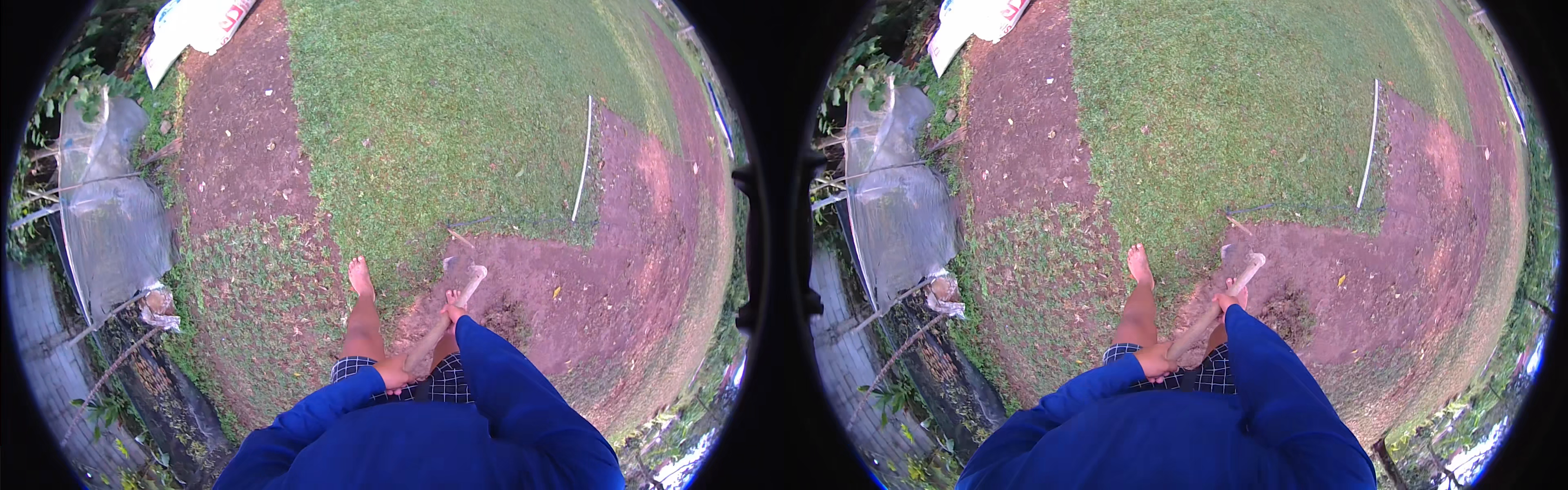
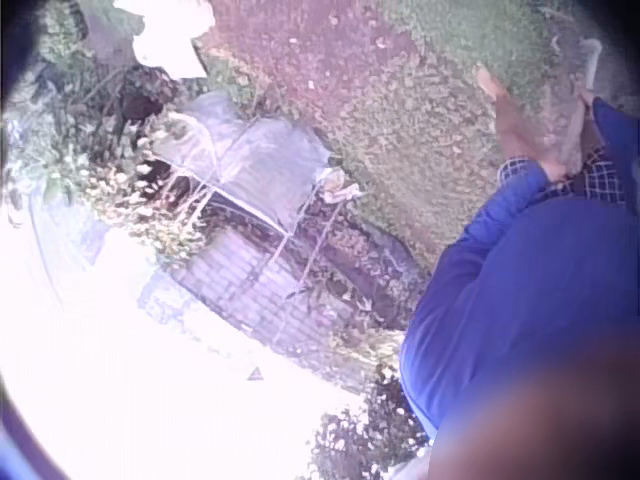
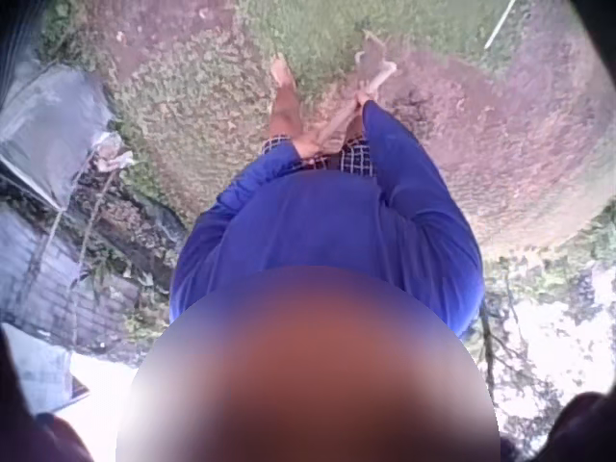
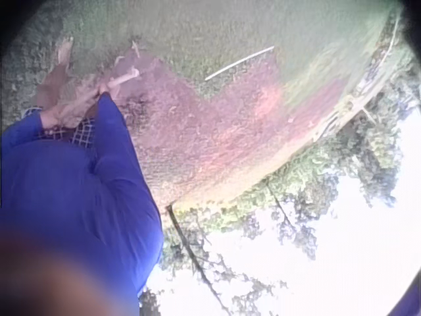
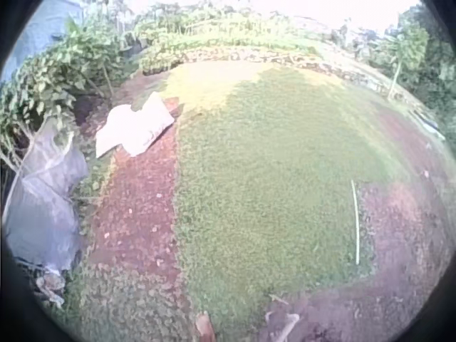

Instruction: The person uses a hoe to repeatedly strike and loosen soil in a small patch of ground. They move the loosened earth aside and continue digging in the same area.

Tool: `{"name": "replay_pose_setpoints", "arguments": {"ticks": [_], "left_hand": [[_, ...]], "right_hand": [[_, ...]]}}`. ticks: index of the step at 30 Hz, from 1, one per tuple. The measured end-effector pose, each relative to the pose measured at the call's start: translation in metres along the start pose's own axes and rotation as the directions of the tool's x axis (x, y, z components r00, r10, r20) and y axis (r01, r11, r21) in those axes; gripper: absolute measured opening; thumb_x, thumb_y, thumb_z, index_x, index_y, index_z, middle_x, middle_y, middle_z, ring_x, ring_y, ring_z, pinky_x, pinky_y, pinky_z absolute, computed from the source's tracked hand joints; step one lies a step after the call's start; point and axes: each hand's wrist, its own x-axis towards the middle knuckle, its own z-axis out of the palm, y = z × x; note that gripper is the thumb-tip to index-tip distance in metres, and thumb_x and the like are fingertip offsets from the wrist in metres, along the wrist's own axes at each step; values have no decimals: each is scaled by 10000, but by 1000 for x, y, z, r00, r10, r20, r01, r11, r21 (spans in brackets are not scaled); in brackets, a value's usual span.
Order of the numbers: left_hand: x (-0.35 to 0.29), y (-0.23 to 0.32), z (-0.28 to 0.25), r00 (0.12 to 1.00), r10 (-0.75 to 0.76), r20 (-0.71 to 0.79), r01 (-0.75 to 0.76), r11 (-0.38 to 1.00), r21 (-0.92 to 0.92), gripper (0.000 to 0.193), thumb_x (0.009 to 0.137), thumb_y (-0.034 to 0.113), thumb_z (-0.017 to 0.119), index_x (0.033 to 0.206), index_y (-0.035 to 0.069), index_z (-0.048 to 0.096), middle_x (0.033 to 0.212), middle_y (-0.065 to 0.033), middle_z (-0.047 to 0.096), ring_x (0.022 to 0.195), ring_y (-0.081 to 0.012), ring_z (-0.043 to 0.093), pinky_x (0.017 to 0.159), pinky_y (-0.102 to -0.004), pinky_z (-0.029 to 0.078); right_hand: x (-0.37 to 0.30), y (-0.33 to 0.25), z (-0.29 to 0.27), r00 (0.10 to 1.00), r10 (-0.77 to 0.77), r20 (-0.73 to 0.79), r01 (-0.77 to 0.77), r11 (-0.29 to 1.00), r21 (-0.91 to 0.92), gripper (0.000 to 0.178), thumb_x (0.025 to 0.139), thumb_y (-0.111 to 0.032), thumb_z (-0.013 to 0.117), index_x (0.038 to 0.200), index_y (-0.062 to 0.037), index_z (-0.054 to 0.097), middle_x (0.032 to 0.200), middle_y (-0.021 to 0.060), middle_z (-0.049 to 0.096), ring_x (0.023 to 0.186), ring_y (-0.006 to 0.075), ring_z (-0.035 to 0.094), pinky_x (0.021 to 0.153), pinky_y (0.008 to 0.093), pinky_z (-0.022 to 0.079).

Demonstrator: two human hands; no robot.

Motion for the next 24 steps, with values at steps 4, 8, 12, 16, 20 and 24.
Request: {"name": "replay_pose_setpoints", "arguments": {"ticks": [4, 8, 12, 16, 20, 24], "left_hand": [[-29, -30, -53, 997, -62, 56, 61, 998, 29, 364, 838, 99, 613, 1139, 72, 410, 617, 7, 515, 452, -92, 543, 372, -246, 451], [-36, -65, -59, 970, -204, 135, 216, 973, -80, 416, 837, 69, 663, 1149, 79, 388, 629, -4, 528, 452, -105, 555, 379, -258, 475], [-16, -99, -29, 937, -326, 124, 341, 931, -129, 586, 838, 94, 691, 1296, 78, 326, 650, -15, 531, 490, -124, 578, 404, -266, 496], [1, -128, 19, 956, -232, 177, 284, 878, -386, 578, 853, 47, 660, 1310, 115, 314, 695, -14, 524, 515, -112, 556, 438, -267, 487], [26, -137, 50, 969, -242, 58, 245, 881, -405, 601, 856, 64, 674, 1358, 193, 369, 682, 12, 478, 475, -52, 448, 413, -203, 379], [102, -121, 36, 949, -292, 122, 315, 910, -271, 450, 844, 50, 665, 1232, 134, 454, 644, 32, 461, 457, -47, 423, 396, -213, 323]], "right_hand": [[-30, 51, 55, 987, 81, 139, -140, 859, 492, 158, 762, -105, 571, 917, -128, 557, 742, 53, 513, 598, 234, 530, 574, 402, 502], [-51, 92, 97, 962, 79, 262, -219, 794, 567, 96, 780, -146, 582, 737, -97, 512, 590, 48, 484, 505, 222, 500, 530, 418, 490], [-49, 122, 105, 997, 34, 76, -67, 866, 496, 140, 784, -157, 597, 706, -76, 513, 563, 62, 504, 439, 220, 496, 434, 414, 471], [-41, 135, 71, 997, -14, 72, -28, 838, 544, 122, 766, -72, 606, 678, -24, 537, 530, 80, 524, 397, 211, 511, 374, 361, 464], [-29, 119, 18, 979, -133, 153, -32, 642, 766, 102, 762, -27, 616, 730, -19, 520, 582, 79, 527, 424, 191, 511, 385, 339, 470], [11, 68, -28, 969, -236, 67, 102, 635, 766, 107, 790, -29, 602, 757, -8, 503, 624, 76, 520, 455, 184, 513, 397, 340, 466]]}}
